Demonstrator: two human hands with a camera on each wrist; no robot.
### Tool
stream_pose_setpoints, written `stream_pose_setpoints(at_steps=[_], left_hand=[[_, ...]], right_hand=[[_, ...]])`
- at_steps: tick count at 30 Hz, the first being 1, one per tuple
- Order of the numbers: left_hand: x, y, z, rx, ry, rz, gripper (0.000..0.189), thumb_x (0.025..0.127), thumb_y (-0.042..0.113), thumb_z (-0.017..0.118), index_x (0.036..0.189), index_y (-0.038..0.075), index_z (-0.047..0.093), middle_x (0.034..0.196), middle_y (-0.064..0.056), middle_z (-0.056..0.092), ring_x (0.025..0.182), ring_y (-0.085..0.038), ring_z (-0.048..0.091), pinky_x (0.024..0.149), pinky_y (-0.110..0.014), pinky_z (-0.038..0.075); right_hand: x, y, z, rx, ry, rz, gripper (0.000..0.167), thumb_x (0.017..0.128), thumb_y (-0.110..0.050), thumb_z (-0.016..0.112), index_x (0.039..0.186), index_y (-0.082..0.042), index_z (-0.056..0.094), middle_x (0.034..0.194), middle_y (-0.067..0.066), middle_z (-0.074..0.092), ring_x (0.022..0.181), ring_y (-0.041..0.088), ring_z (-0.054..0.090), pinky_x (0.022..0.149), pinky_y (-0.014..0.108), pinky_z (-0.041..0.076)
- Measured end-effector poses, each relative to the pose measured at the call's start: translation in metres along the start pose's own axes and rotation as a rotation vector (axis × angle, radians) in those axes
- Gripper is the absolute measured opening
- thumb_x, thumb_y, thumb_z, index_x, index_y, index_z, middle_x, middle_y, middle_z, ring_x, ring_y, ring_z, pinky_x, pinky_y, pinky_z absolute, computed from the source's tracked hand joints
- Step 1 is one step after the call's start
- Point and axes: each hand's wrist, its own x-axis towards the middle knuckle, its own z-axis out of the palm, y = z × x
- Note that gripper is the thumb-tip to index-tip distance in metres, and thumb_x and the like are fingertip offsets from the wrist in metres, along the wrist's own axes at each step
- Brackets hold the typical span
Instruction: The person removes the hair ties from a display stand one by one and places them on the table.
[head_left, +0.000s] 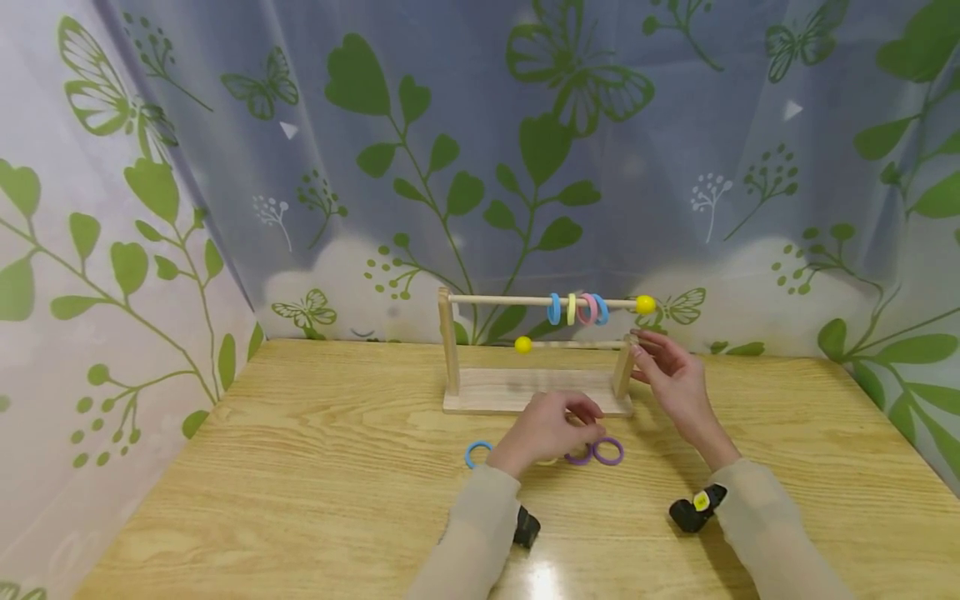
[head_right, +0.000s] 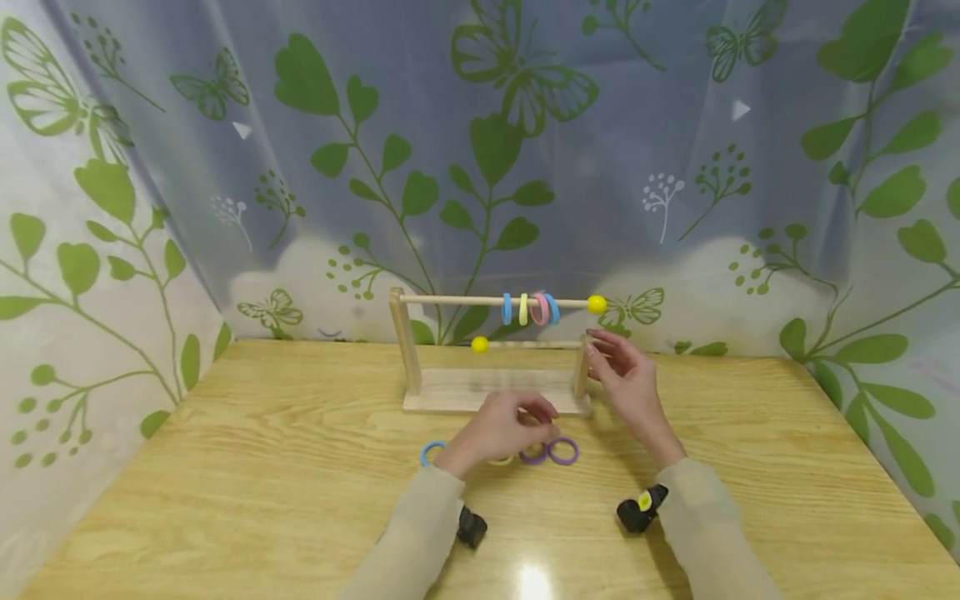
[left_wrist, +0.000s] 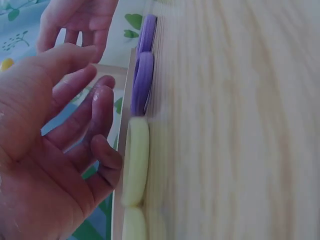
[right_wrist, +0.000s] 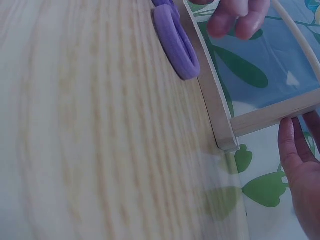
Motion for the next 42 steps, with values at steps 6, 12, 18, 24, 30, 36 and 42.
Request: stream_pose_setpoints(at_steps=[6,12,18,24,30,36,42], left_hand=[[-0.004,-0.004,-0.008,0.035,0.049,0.069,0.021,0.092,0.027,0.074,0.109,0.015,0.076,0.099,0.007,0.075,0.085,-0.001,0.065,0.079,-0.017,0.053],[-0.013,-0.005,-0.018,0.002,0.085,0.069,0.026,0.093,0.031,0.072,0.115,0.017,0.075,0.105,0.008,0.075,0.078,-0.002,0.063,0.073,-0.021,0.053],[-0.016,-0.007,-0.026,0.011,0.139,0.110,0.026,0.093,0.029,0.073,0.116,0.016,0.074,0.104,0.005,0.076,0.075,-0.001,0.064,0.071,-0.020,0.053],[-0.020,-0.004,-0.034,0.027,0.172,0.131,0.025,0.095,0.026,0.072,0.118,0.016,0.074,0.106,0.002,0.076,0.077,-0.005,0.065,0.072,-0.021,0.054],[-0.024,-0.006,-0.041,0.034,0.198,0.133,0.024,0.095,0.029,0.071,0.118,0.024,0.073,0.106,0.005,0.075,0.079,-0.006,0.065,0.071,-0.022,0.054],[-0.027,-0.004,-0.047,0.019,0.231,0.140,0.024,0.096,0.030,0.071,0.119,0.024,0.073,0.106,0.006,0.074,0.079,-0.007,0.065,0.070,-0.024,0.055],[-0.029,-0.004,-0.052,0.011,0.264,0.167,0.024,0.096,0.029,0.071,0.119,0.022,0.072,0.106,0.005,0.074,0.078,-0.007,0.066,0.071,-0.025,0.055]], right_hand=[[0.000,0.001,0.001,-0.029,0.010,0.005,0.042,0.103,-0.013,0.061,0.138,0.009,0.054,0.114,-0.021,0.070,0.102,-0.004,0.067,0.079,0.019,0.060],[-0.003,0.000,0.003,-0.040,0.021,-0.011,0.042,0.103,-0.012,0.060,0.138,0.011,0.053,0.113,-0.021,0.070,0.102,-0.003,0.067,0.079,0.019,0.060],[-0.006,-0.001,0.008,-0.089,0.070,-0.030,0.041,0.104,-0.012,0.059,0.138,0.010,0.055,0.113,-0.023,0.070,0.101,-0.004,0.068,0.079,0.019,0.060],[-0.008,-0.004,0.014,-0.165,0.113,-0.018,0.039,0.105,-0.015,0.058,0.139,0.003,0.058,0.112,-0.025,0.067,0.102,-0.003,0.068,0.079,0.019,0.060],[-0.011,-0.007,0.019,-0.155,0.169,-0.027,0.036,0.102,-0.010,0.061,0.135,0.004,0.061,0.112,-0.019,0.068,0.102,-0.002,0.068,0.078,0.019,0.060],[-0.010,-0.009,0.023,-0.167,0.246,-0.051,0.031,0.097,-0.005,0.067,0.127,0.003,0.068,0.102,-0.017,0.071,0.091,-0.003,0.069,0.074,0.016,0.059],[-0.011,-0.011,0.025,-0.257,0.317,-0.077,0.026,0.095,-0.002,0.069,0.120,0.004,0.071,0.096,-0.017,0.073,0.083,-0.004,0.070,0.069,0.013,0.058]])
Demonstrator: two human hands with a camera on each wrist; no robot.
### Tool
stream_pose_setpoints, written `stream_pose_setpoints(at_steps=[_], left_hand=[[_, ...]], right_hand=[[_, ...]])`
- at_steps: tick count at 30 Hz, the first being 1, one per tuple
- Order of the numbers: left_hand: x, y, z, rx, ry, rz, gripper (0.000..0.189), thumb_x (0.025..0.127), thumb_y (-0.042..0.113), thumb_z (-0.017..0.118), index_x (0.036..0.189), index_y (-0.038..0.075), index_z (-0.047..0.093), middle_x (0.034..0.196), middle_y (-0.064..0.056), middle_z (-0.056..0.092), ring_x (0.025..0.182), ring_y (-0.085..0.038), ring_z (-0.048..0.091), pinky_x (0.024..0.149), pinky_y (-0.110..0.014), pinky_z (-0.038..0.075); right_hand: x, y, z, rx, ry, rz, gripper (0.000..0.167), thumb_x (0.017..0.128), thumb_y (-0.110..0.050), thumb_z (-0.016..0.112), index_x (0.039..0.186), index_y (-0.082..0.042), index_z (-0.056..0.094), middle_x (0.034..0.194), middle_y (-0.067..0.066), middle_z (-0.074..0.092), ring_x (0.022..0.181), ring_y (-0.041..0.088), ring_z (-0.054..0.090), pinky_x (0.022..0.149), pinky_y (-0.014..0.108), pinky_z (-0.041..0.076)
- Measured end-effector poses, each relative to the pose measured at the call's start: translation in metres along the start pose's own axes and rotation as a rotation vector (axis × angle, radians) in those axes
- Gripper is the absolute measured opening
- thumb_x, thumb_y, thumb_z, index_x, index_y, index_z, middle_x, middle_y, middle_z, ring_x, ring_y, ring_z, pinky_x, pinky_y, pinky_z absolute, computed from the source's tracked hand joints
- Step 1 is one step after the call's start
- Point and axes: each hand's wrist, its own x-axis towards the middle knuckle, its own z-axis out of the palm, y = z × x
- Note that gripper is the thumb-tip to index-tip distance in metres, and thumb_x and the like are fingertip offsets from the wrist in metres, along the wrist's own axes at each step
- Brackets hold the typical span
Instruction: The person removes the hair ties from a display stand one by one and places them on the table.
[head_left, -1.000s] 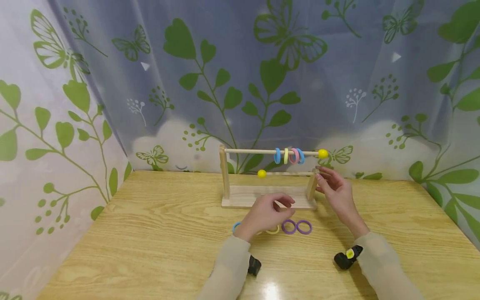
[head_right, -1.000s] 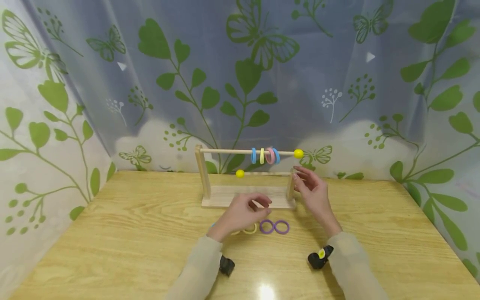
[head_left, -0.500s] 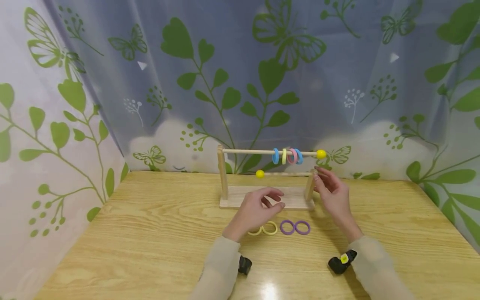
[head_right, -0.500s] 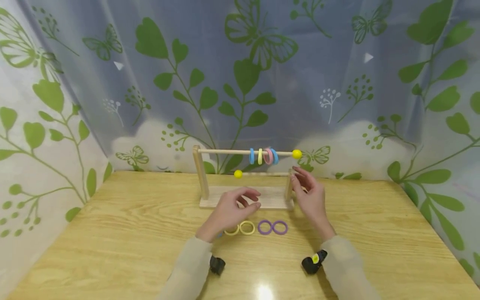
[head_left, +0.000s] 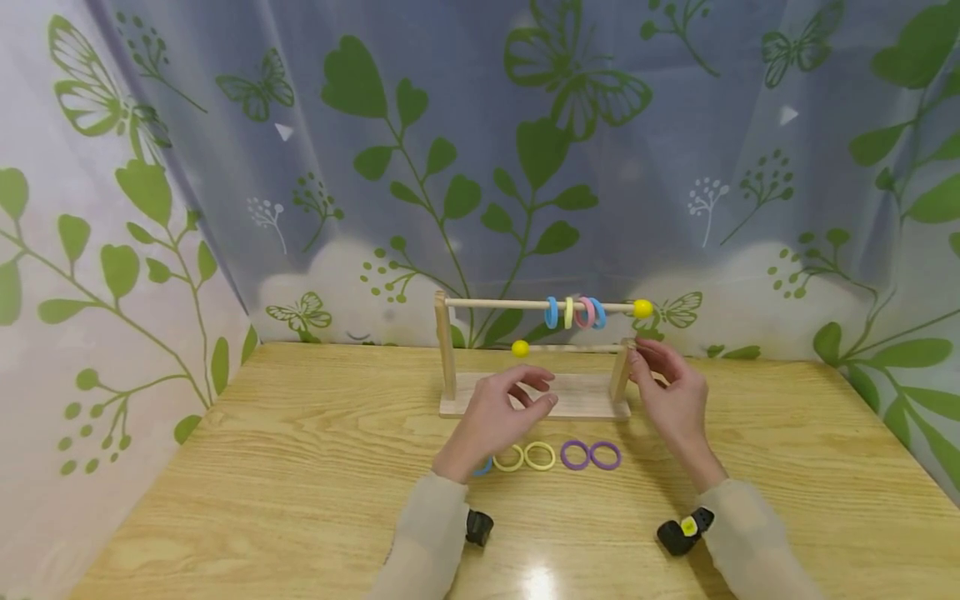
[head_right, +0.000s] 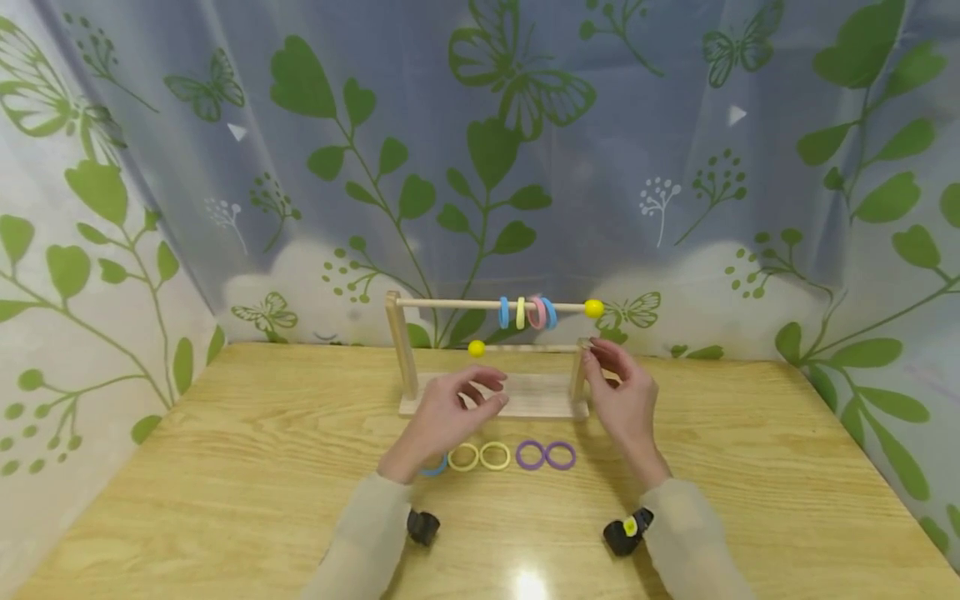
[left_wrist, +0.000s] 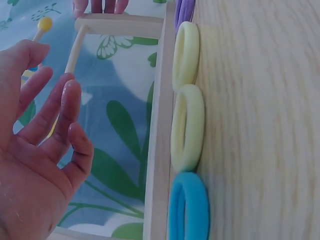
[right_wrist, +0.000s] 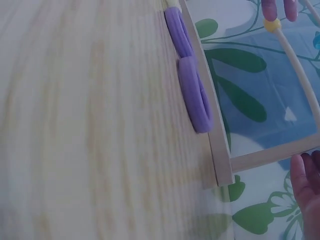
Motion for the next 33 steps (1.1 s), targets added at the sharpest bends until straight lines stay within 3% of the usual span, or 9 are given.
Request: stream_pose_setpoints(at_steps=[9,18,25,33], left_hand=[[0.002,0.005,-0.013,0.001,0.052,0.066,0.025,0.097,0.025,0.071,0.121,0.018,0.071,0.111,-0.001,0.075,0.080,-0.012,0.067,0.070,-0.025,0.056],[0.003,0.008,-0.028,-0.003,0.137,0.061,0.021,0.096,0.025,0.072,0.117,0.022,0.072,0.110,0.002,0.074,0.083,-0.009,0.067,0.069,-0.025,0.053],[0.006,0.013,-0.043,-0.025,0.215,0.177,0.024,0.095,0.020,0.074,0.116,0.010,0.073,0.108,-0.010,0.075,0.081,-0.018,0.069,0.065,-0.024,0.048],[0.004,0.018,-0.063,0.032,0.309,0.236,0.022,0.095,0.019,0.074,0.116,0.014,0.073,0.110,-0.006,0.075,0.085,-0.018,0.069,0.069,-0.029,0.050]], right_hand=[[0.001,-0.013,0.000,0.025,0.056,-0.071,0.021,0.096,-0.006,0.070,0.114,0.003,0.073,0.090,-0.026,0.069,0.079,-0.008,0.068,0.066,0.009,0.055],[0.001,-0.023,-0.001,0.041,0.085,-0.130,0.019,0.094,-0.005,0.072,0.111,0.003,0.075,0.092,-0.023,0.070,0.078,-0.006,0.068,0.068,0.009,0.055],[0.003,-0.034,-0.003,0.096,0.084,-0.193,0.019,0.094,-0.001,0.071,0.112,0.006,0.073,0.096,-0.017,0.071,0.081,-0.004,0.069,0.072,0.010,0.056],[0.003,-0.039,-0.001,0.113,0.063,-0.234,0.021,0.092,0.002,0.071,0.112,0.007,0.072,0.099,-0.015,0.072,0.085,-0.003,0.070,0.073,0.010,0.056]])
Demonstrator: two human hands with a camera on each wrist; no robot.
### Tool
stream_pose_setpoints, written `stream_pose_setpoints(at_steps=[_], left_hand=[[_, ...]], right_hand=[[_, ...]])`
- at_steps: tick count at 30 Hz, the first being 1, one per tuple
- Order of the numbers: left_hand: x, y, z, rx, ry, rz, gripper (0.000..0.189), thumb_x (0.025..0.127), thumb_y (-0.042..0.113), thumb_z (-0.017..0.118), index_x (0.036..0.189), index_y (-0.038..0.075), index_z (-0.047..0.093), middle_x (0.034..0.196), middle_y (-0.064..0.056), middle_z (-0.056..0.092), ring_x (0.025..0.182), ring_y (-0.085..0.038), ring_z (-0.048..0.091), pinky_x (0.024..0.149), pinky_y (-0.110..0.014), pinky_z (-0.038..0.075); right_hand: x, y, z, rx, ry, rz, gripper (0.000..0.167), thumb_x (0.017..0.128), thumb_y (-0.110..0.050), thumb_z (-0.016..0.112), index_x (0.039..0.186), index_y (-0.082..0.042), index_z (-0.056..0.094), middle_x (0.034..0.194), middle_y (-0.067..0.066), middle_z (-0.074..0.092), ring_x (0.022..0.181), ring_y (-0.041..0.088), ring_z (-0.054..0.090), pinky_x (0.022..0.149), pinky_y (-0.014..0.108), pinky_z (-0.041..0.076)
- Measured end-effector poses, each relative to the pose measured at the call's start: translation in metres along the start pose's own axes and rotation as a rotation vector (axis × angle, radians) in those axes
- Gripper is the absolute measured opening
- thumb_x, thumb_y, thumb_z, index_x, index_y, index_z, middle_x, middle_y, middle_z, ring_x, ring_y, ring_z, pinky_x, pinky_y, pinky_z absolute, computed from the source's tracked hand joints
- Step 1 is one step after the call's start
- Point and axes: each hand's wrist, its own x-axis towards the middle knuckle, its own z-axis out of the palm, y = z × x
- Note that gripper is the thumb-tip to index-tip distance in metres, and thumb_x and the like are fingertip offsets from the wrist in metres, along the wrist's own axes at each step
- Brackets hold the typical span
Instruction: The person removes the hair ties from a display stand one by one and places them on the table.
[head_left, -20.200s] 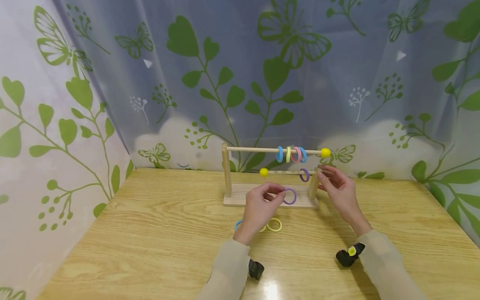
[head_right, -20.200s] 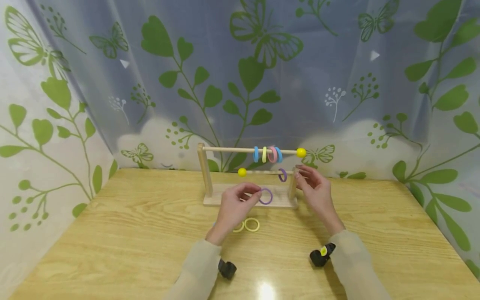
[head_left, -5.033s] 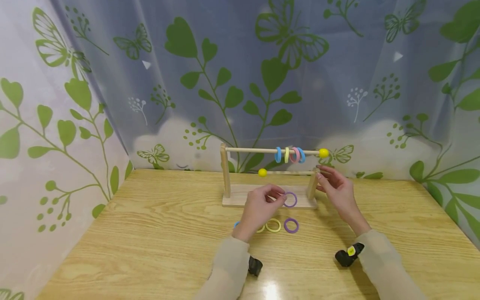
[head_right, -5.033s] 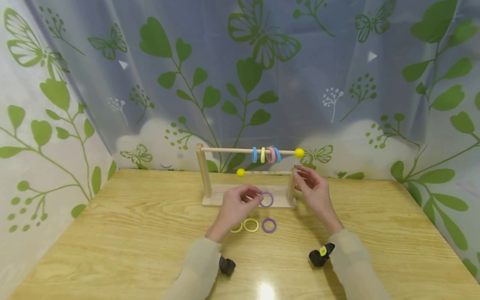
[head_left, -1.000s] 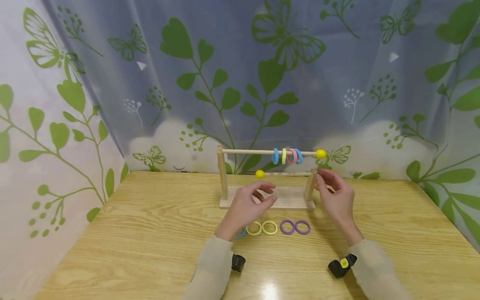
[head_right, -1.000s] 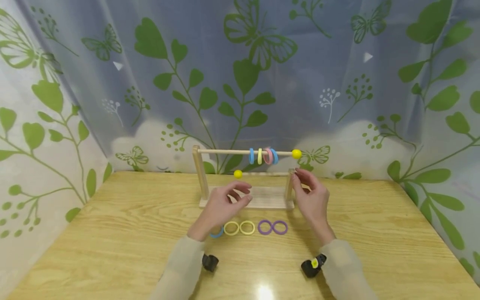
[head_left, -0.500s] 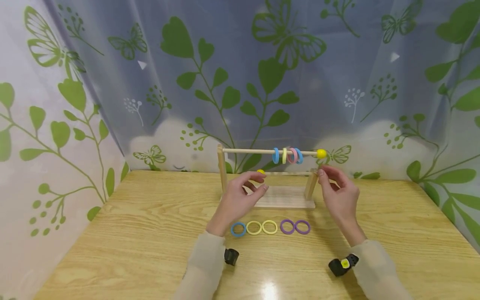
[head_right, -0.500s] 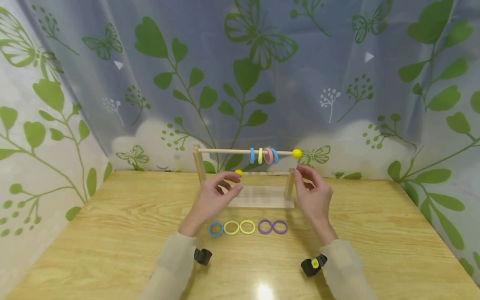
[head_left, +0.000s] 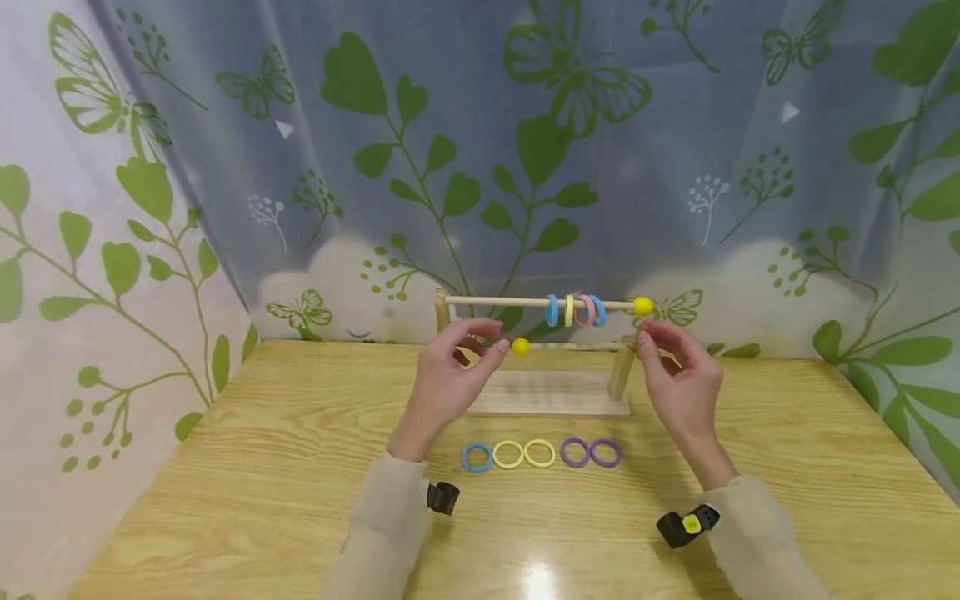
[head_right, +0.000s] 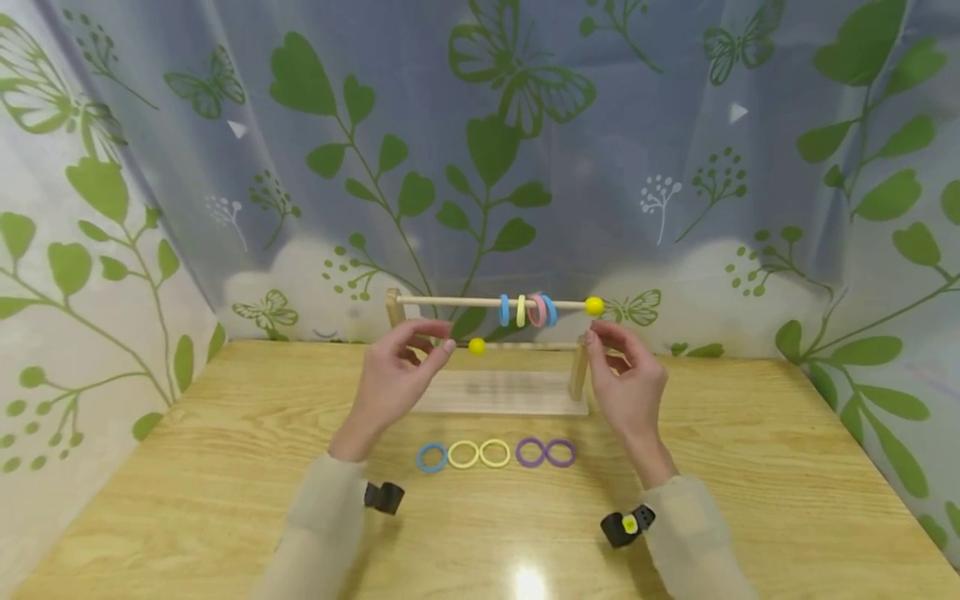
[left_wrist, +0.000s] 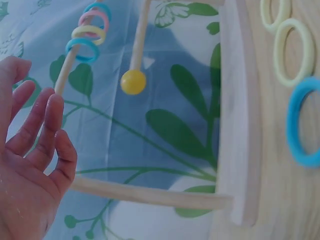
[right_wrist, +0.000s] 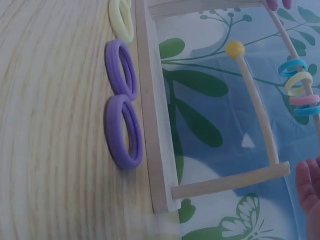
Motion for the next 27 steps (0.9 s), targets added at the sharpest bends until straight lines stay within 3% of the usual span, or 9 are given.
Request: stream_pose_setpoints(at_steps=[6,8,13,17,21,27], left_hand=[[0.005,0.003,-0.016,0.020,0.082,0.055,0.021,0.094,0.016,0.075,0.114,0.011,0.073,0.113,-0.008,0.075,0.085,-0.019,0.070,0.069,-0.037,0.051],[0.007,0.003,-0.020,0.019,0.118,0.083,0.022,0.093,0.015,0.075,0.114,0.009,0.073,0.112,-0.008,0.076,0.084,-0.020,0.070,0.069,-0.036,0.051],[0.014,-0.002,-0.028,0.024,0.224,0.129,0.022,0.092,0.011,0.075,0.113,0.005,0.073,0.109,-0.012,0.076,0.086,-0.024,0.071,0.071,-0.033,0.048],[0.020,-0.008,-0.032,0.024,0.307,0.139,0.022,0.090,0.009,0.077,0.111,0.004,0.074,0.106,-0.016,0.074,0.091,-0.029,0.067,0.074,-0.037,0.046],[0.024,-0.016,-0.035,0.011,0.339,0.102,0.023,0.090,0.009,0.076,0.112,0.004,0.075,0.109,-0.015,0.072,0.097,-0.031,0.063,0.077,-0.036,0.044],[0.026,-0.025,-0.038,-0.023,0.293,-0.019,0.028,0.092,0.008,0.075,0.120,0.002,0.071,0.119,-0.017,0.068,0.106,-0.031,0.064,0.082,-0.039,0.047]], right_hand=[[0.000,-0.004,0.007,-0.010,-0.016,-0.045,0.020,0.091,0.006,0.071,0.110,0.009,0.072,0.101,-0.013,0.072,0.087,-0.004,0.069,0.069,0.008,0.054],[0.000,-0.015,0.010,-0.005,-0.016,-0.041,0.019,0.090,0.008,0.070,0.109,0.011,0.071,0.099,-0.014,0.072,0.086,-0.005,0.068,0.067,0.007,0.052],[0.001,-0.018,0.014,-0.010,-0.027,-0.012,0.020,0.089,0.011,0.070,0.109,0.012,0.070,0.097,-0.014,0.072,0.083,-0.005,0.067,0.063,0.008,0.050],[0.002,-0.009,0.015,-0.031,-0.037,0.002,0.021,0.089,0.010,0.071,0.110,0.010,0.071,0.099,-0.002,0.074,0.083,-0.005,0.067,0.063,0.008,0.050],[0.002,-0.009,0.017,-0.048,-0.053,0.032,0.021,0.090,0.003,0.073,0.112,0.004,0.073,0.104,0.016,0.074,0.086,-0.005,0.067,0.063,0.009,0.051],[0.001,-0.011,0.020,-0.070,-0.079,0.064,0.022,0.093,-0.005,0.074,0.113,0.001,0.073,0.107,0.018,0.074,0.088,-0.004,0.067,0.069,0.011,0.054]])
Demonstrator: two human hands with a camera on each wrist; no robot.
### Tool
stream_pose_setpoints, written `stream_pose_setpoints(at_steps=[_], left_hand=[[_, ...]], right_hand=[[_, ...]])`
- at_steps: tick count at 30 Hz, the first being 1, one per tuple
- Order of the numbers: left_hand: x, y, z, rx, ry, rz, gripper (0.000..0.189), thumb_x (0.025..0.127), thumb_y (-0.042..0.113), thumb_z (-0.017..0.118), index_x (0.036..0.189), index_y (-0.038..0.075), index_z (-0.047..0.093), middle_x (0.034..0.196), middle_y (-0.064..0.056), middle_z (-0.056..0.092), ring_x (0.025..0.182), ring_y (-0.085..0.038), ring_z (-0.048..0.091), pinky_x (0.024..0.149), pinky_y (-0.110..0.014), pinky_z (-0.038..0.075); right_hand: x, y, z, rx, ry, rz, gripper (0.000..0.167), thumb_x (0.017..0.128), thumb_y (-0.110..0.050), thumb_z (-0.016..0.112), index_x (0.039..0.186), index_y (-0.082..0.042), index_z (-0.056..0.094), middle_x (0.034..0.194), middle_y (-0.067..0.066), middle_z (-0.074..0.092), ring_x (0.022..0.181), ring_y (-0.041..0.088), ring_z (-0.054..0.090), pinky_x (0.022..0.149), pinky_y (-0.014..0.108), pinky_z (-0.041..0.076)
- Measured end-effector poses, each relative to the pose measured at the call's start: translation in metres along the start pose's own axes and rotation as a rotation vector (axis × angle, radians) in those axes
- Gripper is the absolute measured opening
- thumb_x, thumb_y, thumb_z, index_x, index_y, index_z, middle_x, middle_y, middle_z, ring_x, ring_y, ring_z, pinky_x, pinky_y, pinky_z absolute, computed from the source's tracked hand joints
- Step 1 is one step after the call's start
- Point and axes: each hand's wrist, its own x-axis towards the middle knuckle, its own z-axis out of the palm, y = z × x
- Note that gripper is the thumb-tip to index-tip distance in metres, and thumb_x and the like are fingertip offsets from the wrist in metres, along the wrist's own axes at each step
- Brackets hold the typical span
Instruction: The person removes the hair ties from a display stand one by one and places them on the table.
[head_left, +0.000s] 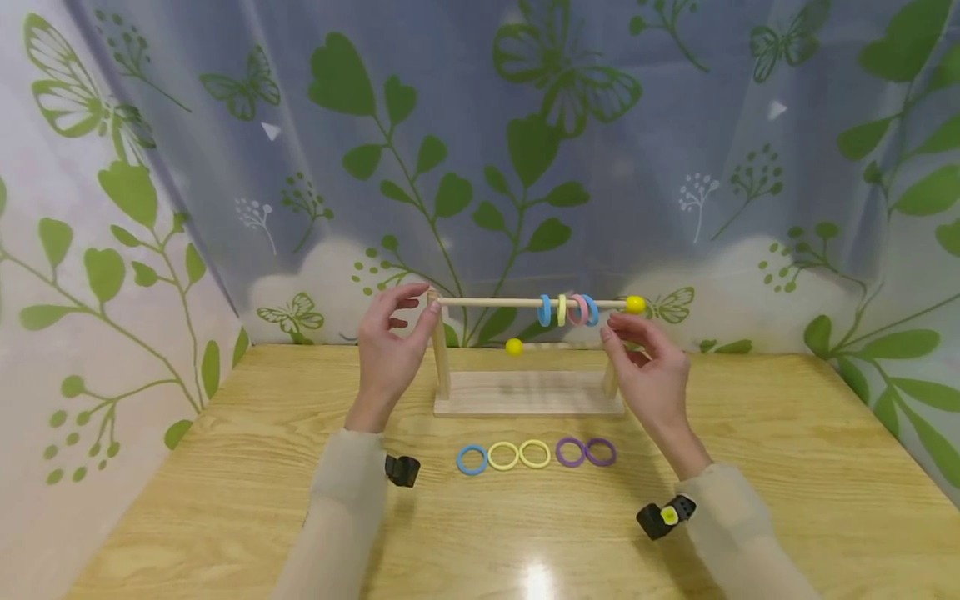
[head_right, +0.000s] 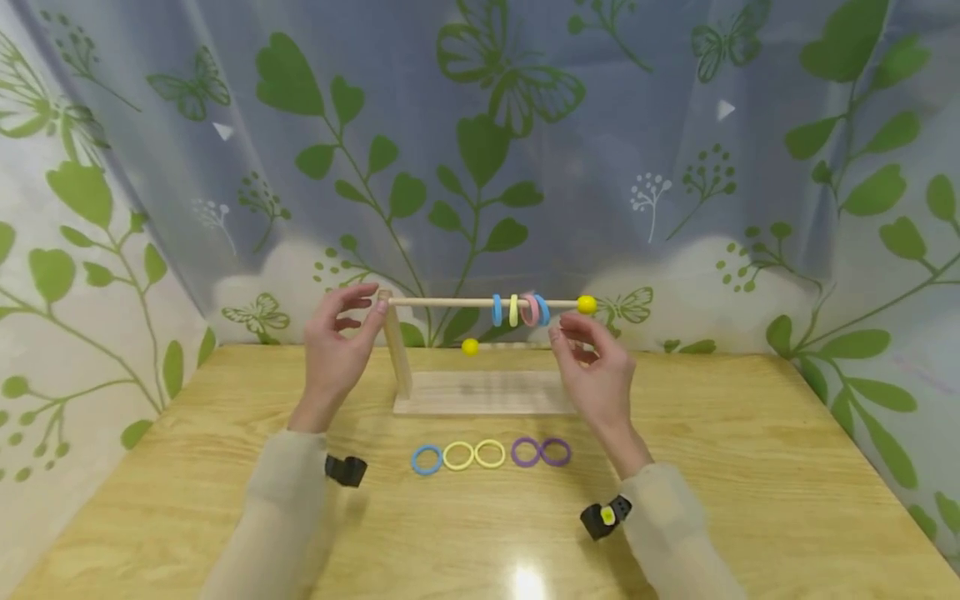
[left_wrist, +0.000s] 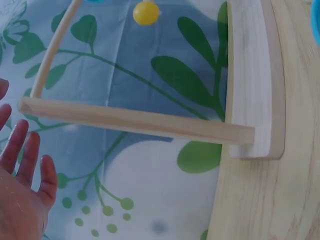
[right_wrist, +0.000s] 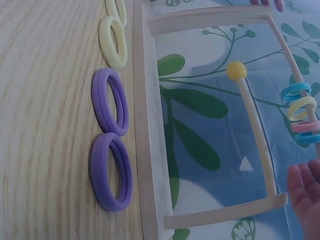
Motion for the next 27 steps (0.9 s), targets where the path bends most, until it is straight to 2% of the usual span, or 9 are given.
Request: stream_pose_setpoints(at_steps=[3,6,10,14,22,27], left_hand=[[0.000,0.000,0.000,-0.016,-0.032,-0.050,0.030,0.093,0.004,0.072,0.123,-0.002,0.069,0.122,-0.021,0.065,0.109,-0.038,0.064,0.083,-0.043,0.049],[-0.001,0.008,0.001,-0.048,-0.070,-0.091,0.030,0.095,0.002,0.069,0.124,-0.004,0.067,0.123,-0.024,0.064,0.110,-0.040,0.065,0.083,-0.036,0.052],[-0.002,0.020,0.000,-0.097,-0.086,-0.132,0.028,0.098,0.004,0.064,0.125,-0.003,0.066,0.123,-0.023,0.065,0.106,-0.026,0.066,0.080,-0.019,0.052],[-0.002,0.020,0.002,-0.147,-0.071,-0.144,0.026,0.101,0.004,0.060,0.124,-0.005,0.066,0.121,-0.024,0.066,0.100,-0.012,0.064,0.078,-0.019,0.054],[0.000,0.015,0.009,-0.183,-0.036,-0.152,0.026,0.102,0.006,0.060,0.123,-0.008,0.065,0.118,-0.026,0.066,0.101,-0.024,0.063,0.077,-0.021,0.053],[0.000,0.012,0.012,-0.209,-0.006,-0.169,0.026,0.102,0.007,0.061,0.122,-0.008,0.065,0.116,-0.025,0.066,0.100,-0.026,0.063,0.076,-0.019,0.053]], right_hand=[[0.000,0.002,0.002,-0.002,-0.009,0.008,0.022,0.093,-0.006,0.074,0.113,0.003,0.072,0.106,0.018,0.075,0.087,-0.004,0.068,0.070,0.012,0.056],[0.000,0.004,0.004,-0.003,-0.018,0.015,0.022,0.093,-0.005,0.074,0.113,0.003,0.072,0.105,0.019,0.075,0.086,-0.004,0.068,0.072,0.013,0.057],[0.001,0.005,0.007,-0.023,-0.033,0.026,0.022,0.093,-0.008,0.074,0.114,-0.001,0.073,0.107,0.018,0.075,0.086,-0.004,0.068,0.071,0.012,0.056],[0.001,0.006,0.010,-0.032,-0.032,0.038,0.022,0.093,-0.009,0.075,0.114,-0.002,0.074,0.108,0.017,0.076,0.085,-0.004,0.067,0.069,0.011,0.055],[0.005,0.008,0.016,-0.025,0.002,0.017,0.022,0.091,-0.007,0.076,0.111,0.000,0.074,0.103,0.020,0.076,0.080,-0.007,0.068,0.067,0.010,0.055],[0.008,0.008,0.021,-0.019,-0.003,-0.003,0.019,0.093,-0.009,0.075,0.110,0.000,0.074,0.100,0.020,0.076,0.079,-0.006,0.068,0.066,0.011,0.055]])
